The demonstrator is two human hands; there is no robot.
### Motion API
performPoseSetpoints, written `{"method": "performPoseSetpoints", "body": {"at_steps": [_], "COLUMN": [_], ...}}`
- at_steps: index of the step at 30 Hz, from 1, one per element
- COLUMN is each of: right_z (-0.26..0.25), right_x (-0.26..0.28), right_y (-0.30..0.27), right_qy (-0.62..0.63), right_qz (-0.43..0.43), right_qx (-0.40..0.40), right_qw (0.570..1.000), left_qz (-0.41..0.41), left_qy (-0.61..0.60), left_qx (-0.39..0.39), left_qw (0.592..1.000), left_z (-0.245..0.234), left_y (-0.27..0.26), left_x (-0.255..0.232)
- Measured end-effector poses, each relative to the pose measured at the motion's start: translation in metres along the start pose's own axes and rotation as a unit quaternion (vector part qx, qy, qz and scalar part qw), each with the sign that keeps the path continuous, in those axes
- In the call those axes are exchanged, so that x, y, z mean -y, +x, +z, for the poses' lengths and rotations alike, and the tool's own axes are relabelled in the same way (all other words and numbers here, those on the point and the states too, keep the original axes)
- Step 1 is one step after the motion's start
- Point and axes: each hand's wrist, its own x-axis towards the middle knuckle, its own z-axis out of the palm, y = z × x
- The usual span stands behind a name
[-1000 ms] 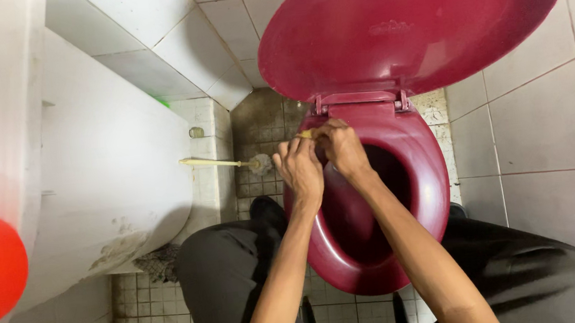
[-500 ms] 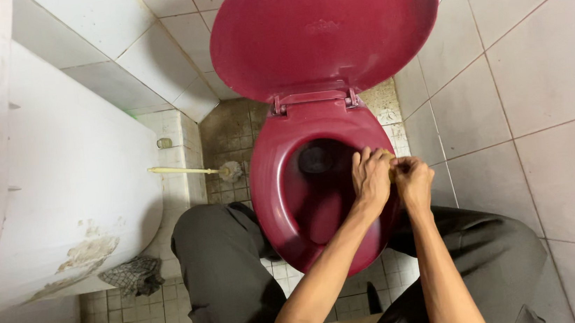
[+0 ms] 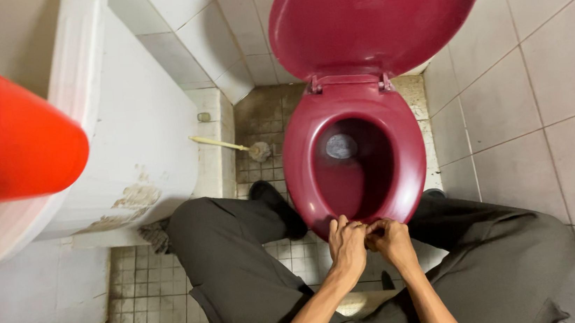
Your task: The person sits on the floor in front of a toilet and scrubs the rim and seat with a sponge. They then use a cloth and a spray bottle to wipe the toilet seat and rim.
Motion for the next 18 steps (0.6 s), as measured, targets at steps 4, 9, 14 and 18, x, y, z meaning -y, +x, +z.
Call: {"method": "performPoseSetpoints", "body": {"at_steps": [4,9,14,18], "right_z": [0.039,0.078,0.099,0.098], "right_x": [0.021,0.058,0.096,0.126], "right_y": [0.002,0.022,0.062,0.108], "right_qy": [-0.019,0.009,0.018,-0.001], "right_qz": [-0.096,-0.21,-0.224,-0.278], "right_qx": [0.038,0.047,0.014,-0.03], "right_qw": [0.994,0.977,0.974,0.96], "left_qz": [-0.04,-0.109,-0.116,-0.083], "left_qy": [0.05,0.086,0.082,0.093], "left_qx": [-0.065,-0.145,-0.175,-0.199], "left_qw": [0.996,0.98,0.974,0.972], "left_z": [-0.022,-0.054,-0.079,-0.093], "left_y": [-0.018,-0.012,0.029,0.085], "left_x": [0.034,0.066,0.088,0.105]}}
